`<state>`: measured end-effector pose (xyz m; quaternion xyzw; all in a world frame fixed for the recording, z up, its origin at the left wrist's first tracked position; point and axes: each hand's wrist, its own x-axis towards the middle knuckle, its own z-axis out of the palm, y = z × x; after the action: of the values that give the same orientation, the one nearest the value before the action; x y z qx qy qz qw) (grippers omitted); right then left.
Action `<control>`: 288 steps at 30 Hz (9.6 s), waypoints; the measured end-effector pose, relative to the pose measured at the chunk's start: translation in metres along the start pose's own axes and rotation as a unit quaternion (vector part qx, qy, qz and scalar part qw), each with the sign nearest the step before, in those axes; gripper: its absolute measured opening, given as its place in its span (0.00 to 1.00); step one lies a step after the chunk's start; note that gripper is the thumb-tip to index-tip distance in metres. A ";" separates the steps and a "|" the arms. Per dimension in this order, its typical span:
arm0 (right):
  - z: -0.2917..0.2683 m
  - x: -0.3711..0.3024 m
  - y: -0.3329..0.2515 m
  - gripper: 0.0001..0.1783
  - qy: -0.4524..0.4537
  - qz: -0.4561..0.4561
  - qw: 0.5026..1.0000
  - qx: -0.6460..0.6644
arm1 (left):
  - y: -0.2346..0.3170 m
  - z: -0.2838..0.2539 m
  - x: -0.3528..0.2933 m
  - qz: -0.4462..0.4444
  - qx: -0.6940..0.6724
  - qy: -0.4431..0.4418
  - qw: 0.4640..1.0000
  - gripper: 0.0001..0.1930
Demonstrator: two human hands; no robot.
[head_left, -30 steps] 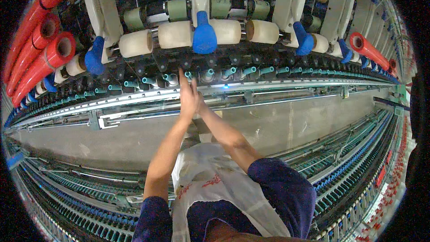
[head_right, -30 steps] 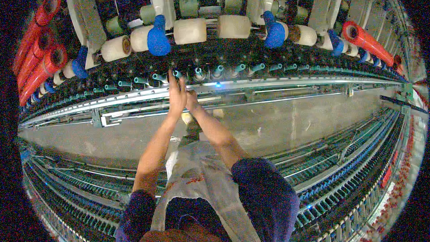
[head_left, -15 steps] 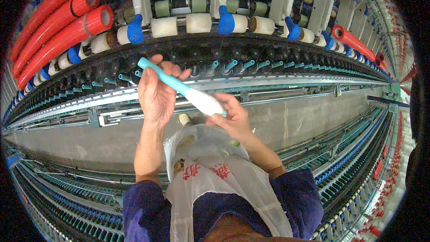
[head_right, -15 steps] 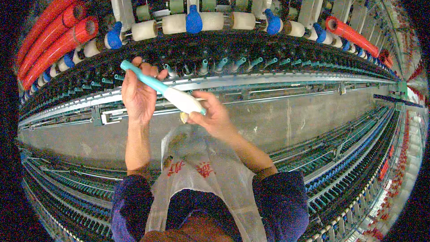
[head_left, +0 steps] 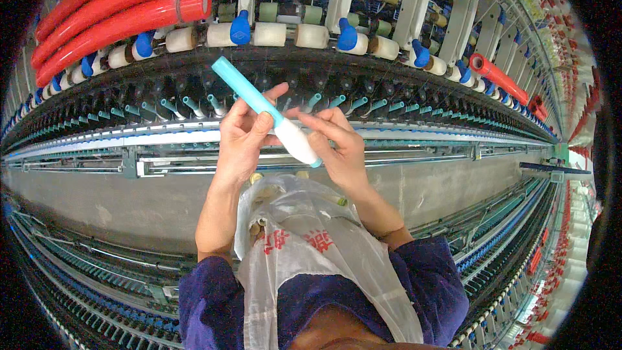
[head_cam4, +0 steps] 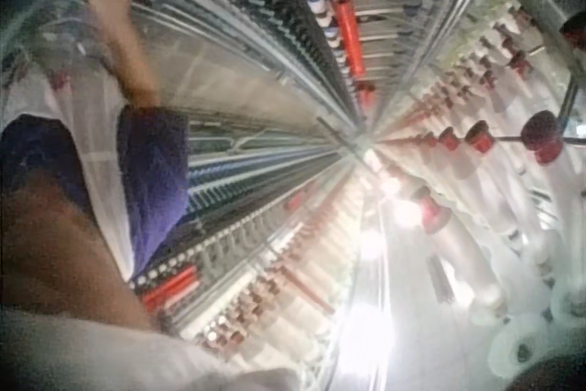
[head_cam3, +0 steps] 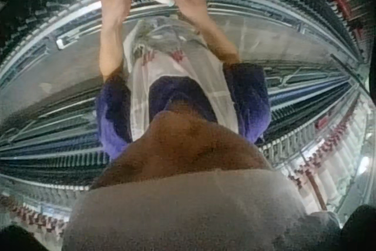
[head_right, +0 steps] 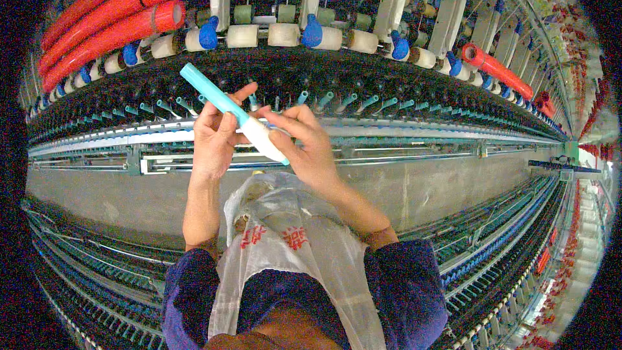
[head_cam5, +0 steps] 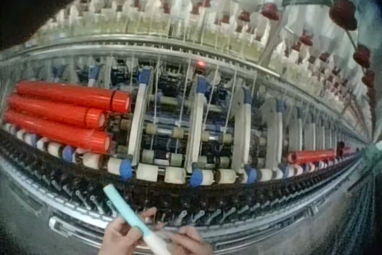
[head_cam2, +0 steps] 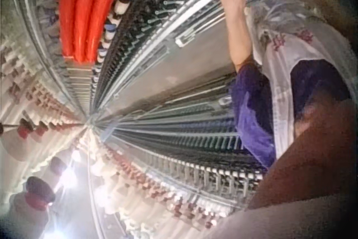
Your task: The person repeatedly threads white yarn through guides and tensioners on a row of industrial spinning machines. They use a small blue tool to assist with threading and occasionally adjust red guide components. The hands work along the machine line, moving from one spindle to the next.
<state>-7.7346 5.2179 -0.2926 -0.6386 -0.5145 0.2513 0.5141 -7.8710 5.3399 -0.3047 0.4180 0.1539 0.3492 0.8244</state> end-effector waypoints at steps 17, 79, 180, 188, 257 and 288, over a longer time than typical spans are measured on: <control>0.018 0.002 0.015 0.18 0.051 -0.029 0.996 -0.066 | -0.010 -0.012 -0.015 0.059 -0.076 -0.025 0.995 0.18; -0.007 0.096 0.013 0.22 -0.082 0.000 0.987 0.136 | -0.260 -0.090 0.074 0.104 0.470 0.173 0.859 0.15; -0.108 -0.086 0.184 0.09 -0.060 0.089 0.978 -0.179 | -0.315 0.029 0.118 0.161 0.597 0.108 0.778 0.22; -0.110 -0.064 0.155 0.38 0.204 0.014 0.970 -0.129 | -0.180 0.119 0.088 0.147 0.195 0.038 0.969 0.12; -0.100 0.035 0.108 0.09 0.246 0.112 0.782 0.561 | -0.104 0.042 -0.006 -0.309 0.118 -0.209 0.920 0.28; -0.056 0.021 0.242 0.15 0.134 0.158 0.978 -0.004 | -0.165 -0.009 0.019 0.222 0.420 0.041 0.879 0.16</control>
<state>-7.5836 5.2289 -0.4906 -0.7421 -0.3344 0.2389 0.5295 -7.7889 5.2920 -0.4407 0.7336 0.2229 0.4426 0.4650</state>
